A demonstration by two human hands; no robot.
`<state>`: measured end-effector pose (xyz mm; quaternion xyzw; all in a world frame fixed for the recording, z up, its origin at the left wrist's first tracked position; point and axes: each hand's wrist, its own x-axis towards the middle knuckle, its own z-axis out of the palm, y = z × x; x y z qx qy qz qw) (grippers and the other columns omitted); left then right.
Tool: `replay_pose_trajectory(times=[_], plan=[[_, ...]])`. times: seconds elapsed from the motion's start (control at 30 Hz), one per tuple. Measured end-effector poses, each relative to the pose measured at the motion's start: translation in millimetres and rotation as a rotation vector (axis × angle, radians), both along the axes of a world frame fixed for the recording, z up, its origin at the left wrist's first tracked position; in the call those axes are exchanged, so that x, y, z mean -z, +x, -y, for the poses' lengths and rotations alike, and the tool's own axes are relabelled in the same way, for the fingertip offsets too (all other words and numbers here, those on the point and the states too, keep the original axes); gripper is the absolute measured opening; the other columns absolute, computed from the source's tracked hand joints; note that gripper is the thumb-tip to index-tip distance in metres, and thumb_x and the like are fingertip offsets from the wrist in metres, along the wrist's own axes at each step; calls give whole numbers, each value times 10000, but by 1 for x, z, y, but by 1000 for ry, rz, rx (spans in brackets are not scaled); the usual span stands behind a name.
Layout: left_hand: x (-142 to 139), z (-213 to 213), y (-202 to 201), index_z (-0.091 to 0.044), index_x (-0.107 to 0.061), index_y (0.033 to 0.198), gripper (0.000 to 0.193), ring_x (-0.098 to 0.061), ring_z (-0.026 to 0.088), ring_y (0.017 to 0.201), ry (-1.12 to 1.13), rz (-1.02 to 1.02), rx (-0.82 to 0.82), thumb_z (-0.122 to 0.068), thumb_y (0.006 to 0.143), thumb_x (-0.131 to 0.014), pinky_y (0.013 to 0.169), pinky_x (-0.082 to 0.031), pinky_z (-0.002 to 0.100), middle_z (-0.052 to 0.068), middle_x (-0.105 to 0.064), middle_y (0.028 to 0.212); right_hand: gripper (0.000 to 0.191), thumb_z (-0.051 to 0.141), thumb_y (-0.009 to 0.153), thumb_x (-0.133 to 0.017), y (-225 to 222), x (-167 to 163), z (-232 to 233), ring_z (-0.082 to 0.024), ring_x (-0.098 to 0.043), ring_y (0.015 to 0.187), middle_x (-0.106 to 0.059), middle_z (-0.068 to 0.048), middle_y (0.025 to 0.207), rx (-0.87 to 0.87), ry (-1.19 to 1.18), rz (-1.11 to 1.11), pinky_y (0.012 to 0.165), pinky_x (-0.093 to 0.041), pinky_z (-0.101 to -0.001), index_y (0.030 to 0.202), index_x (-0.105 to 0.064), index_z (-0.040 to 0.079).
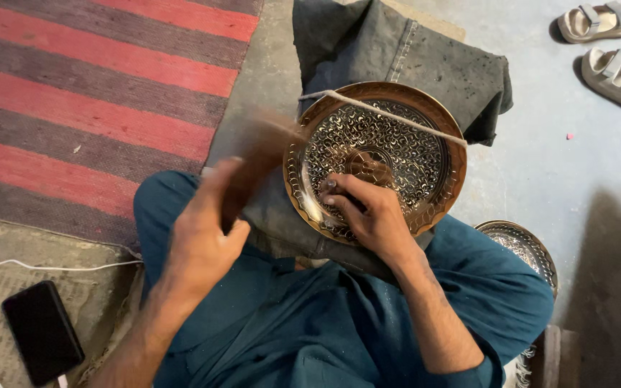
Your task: The person sits cross-legged on the floor with an ornate brass plate resting on a cushion on their lap. They hold a punch against the plate's embossed surface with one hand and strike it with a wooden mallet in the other, repositioning the punch repeatedly to work the raised decorative pattern, briefly adjusting the plate's cord strap at one point.
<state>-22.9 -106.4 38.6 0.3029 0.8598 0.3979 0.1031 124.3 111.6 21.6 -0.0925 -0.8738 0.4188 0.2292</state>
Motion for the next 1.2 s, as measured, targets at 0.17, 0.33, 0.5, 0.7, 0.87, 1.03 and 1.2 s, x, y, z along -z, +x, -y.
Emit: replay_pose_trajectory(times=[0.17, 0.33, 0.5, 0.7, 0.87, 1.03, 1.2], plan=[[-3, 5, -6, -163, -454, 1529, 787, -620, 384, 1167, 198, -333, 210, -9, 801, -708, 956, -528, 462, 160, -630, 1258, 294, 14, 911, -732, 1, 4, -2, -250, -748, 897, -751, -118, 999, -8, 23, -10, 792, -564, -329, 1200, -680, 30], [-4, 7, -8, -217, -487, 1483, 814, -657, 379, 1019, -159, -477, 163, -48, 738, -769, 872, -511, 489, 149, -660, 1057, 321, -8, 910, -715, 1, 6, -2, -217, -751, 903, -757, -123, 1005, 21, 33, -14, 821, -568, -317, 1227, -666, -6], [-1, 17, -2, -95, -428, 1479, 732, -708, 387, 1034, 171, -34, 143, -34, 799, -691, 837, -551, 425, 211, -691, 1113, 257, -19, 935, -716, 5, 3, -6, -162, -770, 943, -785, -92, 1012, 75, -106, -19, 839, -597, -285, 1187, -676, 7], [14, 20, 19, -150, -413, 1495, 782, -763, 336, 897, 11, 313, 54, -40, 770, -685, 815, -563, 395, 198, -729, 977, 241, -15, 930, -727, 6, 9, -5, -161, -789, 939, -791, -95, 1012, 83, -65, -13, 816, -606, -279, 1160, -657, 6], [14, 20, 18, -94, -442, 1457, 741, -681, 411, 1123, 136, 91, 140, 1, 760, -676, 864, -547, 436, 214, -686, 1233, 283, -3, 929, -732, 6, 15, 0, -166, -789, 940, -791, -109, 1001, 136, -55, -12, 804, -610, -281, 1198, -643, 4], [3, 16, 11, -110, -451, 1454, 756, -657, 431, 1133, 122, -118, 187, -7, 747, -697, 888, -547, 472, 223, -658, 1284, 271, -1, 945, -723, 7, 21, -2, -173, -789, 969, -793, -112, 1026, 113, -67, -39, 829, -617, -282, 1203, -640, 5], [-14, 10, 3, -211, -482, 1487, 827, -658, 382, 910, -132, -411, 195, -15, 727, -741, 796, -531, 511, 154, -631, 955, 286, 1, 930, -731, 7, 24, -3, -174, -791, 956, -791, -111, 1011, 145, -9, -41, 814, -611, -280, 1201, -643, 8]])
